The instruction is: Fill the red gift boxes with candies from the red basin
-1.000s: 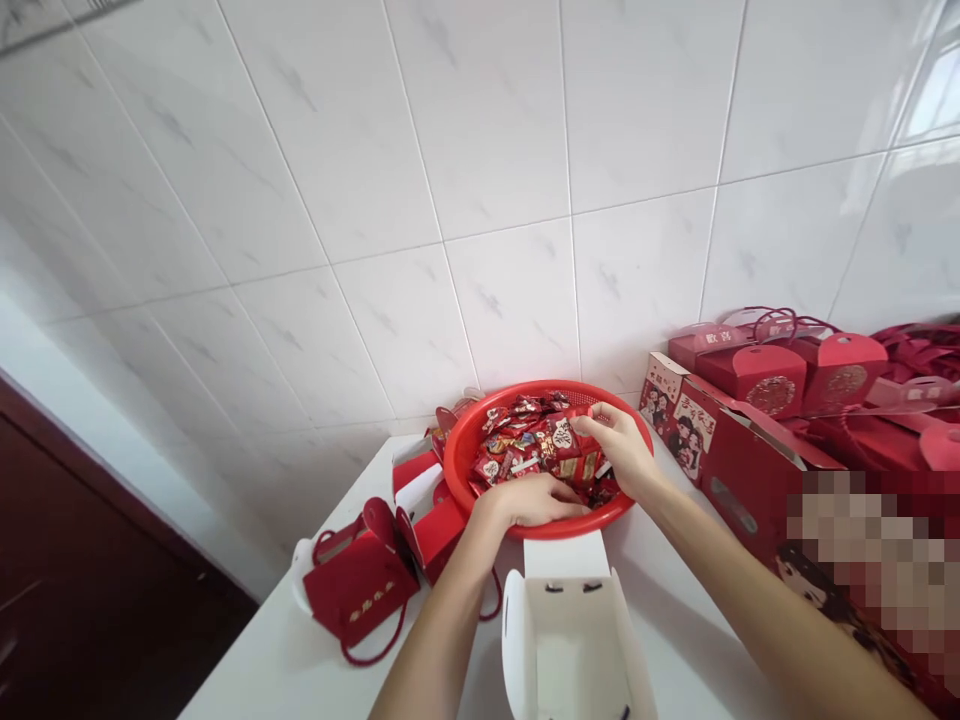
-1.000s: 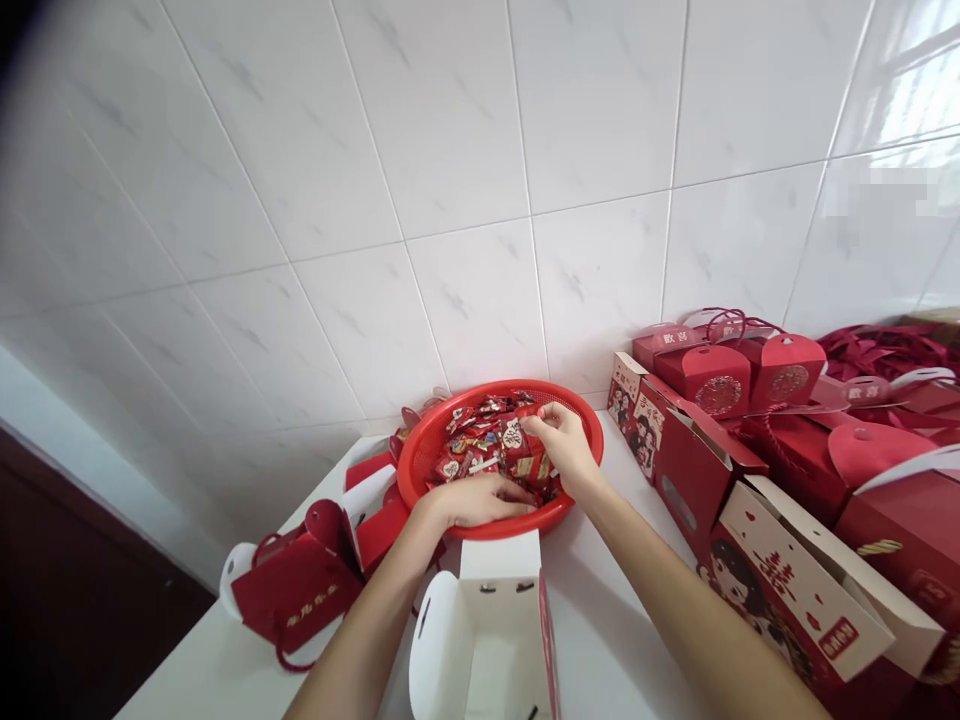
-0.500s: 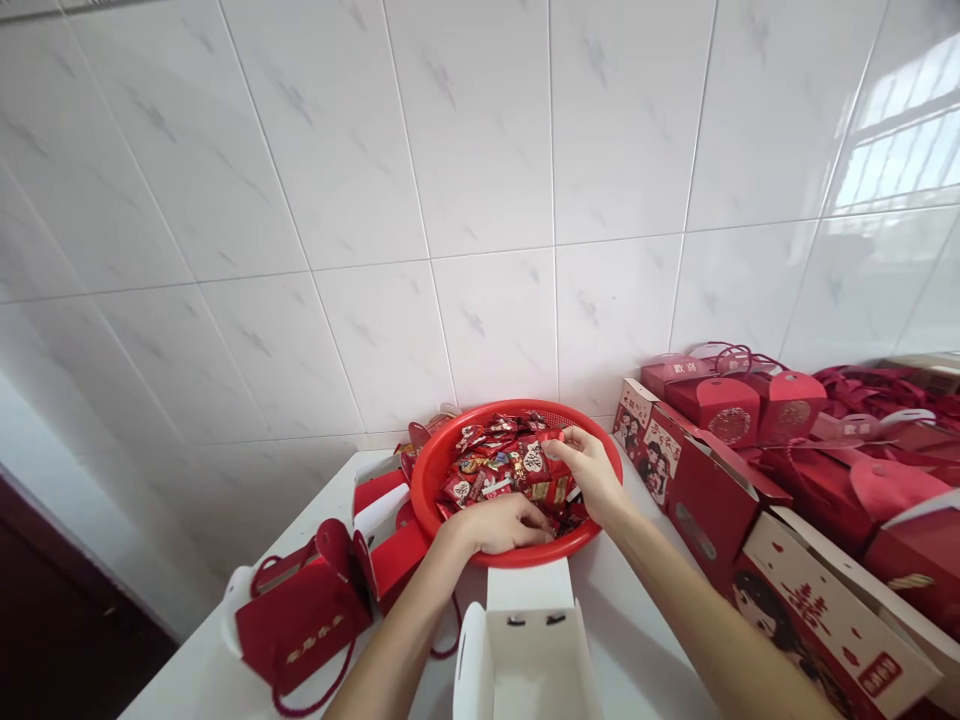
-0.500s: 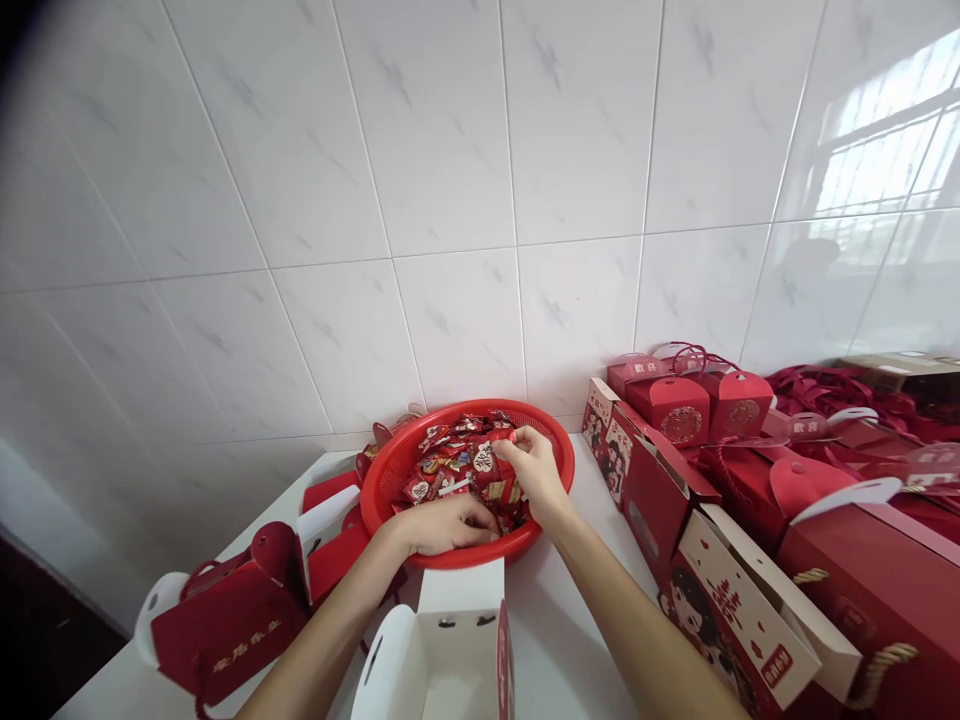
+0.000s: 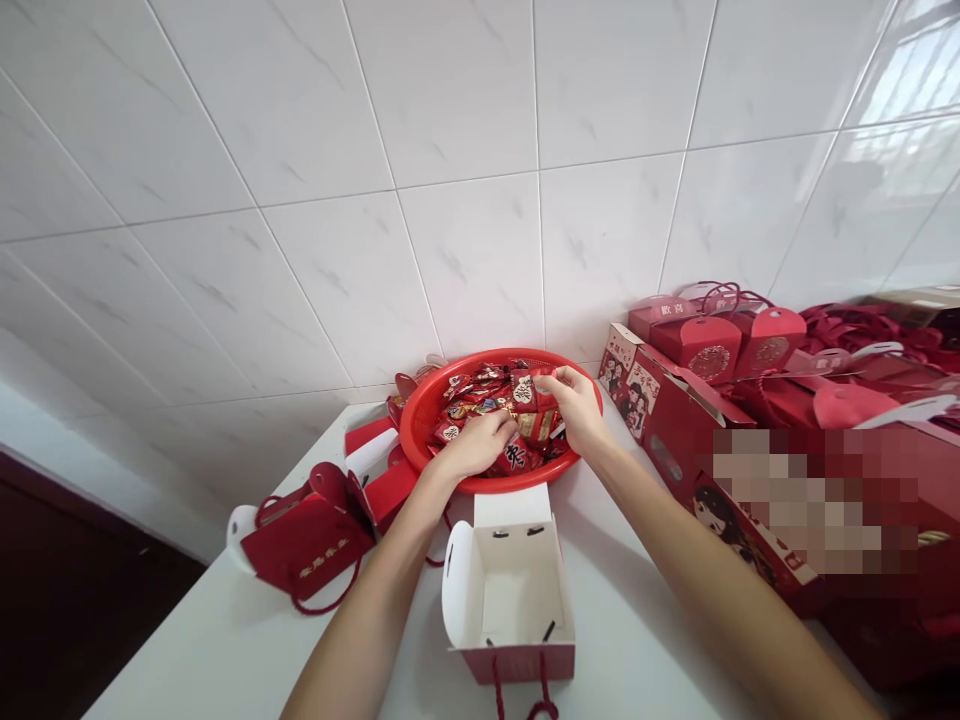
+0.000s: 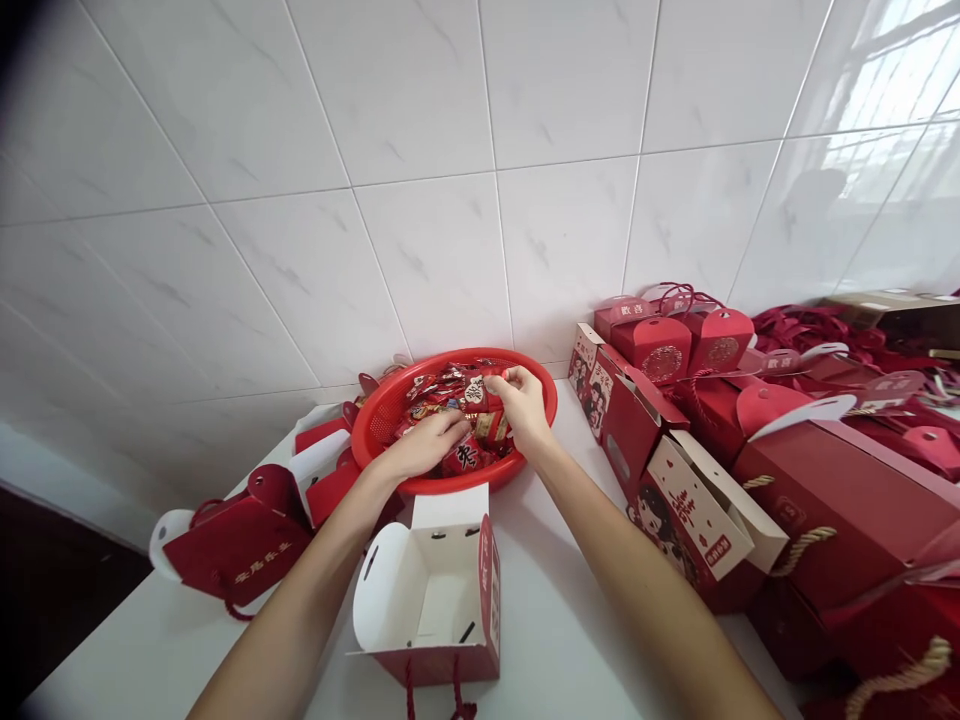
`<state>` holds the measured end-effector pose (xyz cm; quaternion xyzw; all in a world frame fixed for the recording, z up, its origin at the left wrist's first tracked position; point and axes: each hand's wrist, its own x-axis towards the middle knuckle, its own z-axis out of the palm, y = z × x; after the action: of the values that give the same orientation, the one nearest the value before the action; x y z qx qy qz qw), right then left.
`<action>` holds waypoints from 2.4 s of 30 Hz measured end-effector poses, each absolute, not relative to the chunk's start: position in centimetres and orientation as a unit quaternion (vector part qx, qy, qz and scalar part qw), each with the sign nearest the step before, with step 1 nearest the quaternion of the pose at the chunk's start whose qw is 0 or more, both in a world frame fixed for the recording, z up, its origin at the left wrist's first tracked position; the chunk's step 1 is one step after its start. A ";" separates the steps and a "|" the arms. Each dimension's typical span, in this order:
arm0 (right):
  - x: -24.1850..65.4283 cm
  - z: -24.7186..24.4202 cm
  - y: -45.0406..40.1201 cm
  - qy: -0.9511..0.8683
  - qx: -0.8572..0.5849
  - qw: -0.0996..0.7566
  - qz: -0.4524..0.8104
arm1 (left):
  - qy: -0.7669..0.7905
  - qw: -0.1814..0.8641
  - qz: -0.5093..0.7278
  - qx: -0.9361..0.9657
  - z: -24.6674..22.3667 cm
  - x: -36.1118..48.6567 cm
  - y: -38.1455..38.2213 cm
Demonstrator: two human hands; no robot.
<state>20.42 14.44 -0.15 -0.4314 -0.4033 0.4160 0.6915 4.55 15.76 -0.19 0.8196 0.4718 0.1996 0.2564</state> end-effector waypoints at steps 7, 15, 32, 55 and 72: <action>20.5 -0.2 14.5 -0.415 -0.439 0.687 0.404 | 0.535 0.235 0.296 0.756 -0.3 4.4 16.1; 20.4 -0.1 14.3 -0.412 -0.429 0.688 0.415 | 0.569 0.209 0.309 0.733 0.3 4.3 15.5; 20.4 0.2 14.0 -0.399 -0.408 0.696 0.435 | 0.526 0.161 0.072 0.832 -0.2 4.7 16.1; 20.4 0.2 13.8 -0.418 -0.429 0.684 0.416 | 0.501 0.179 0.236 0.813 0.1 4.6 15.3; 20.4 -0.4 14.2 -0.396 -0.392 0.708 0.435 | 0.458 0.235 0.103 0.851 -0.6 4.9 16.3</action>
<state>20.42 14.18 -0.35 -0.3921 -0.3956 0.4349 0.7075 4.93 16.28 -0.60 0.8511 0.4579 0.1033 0.2349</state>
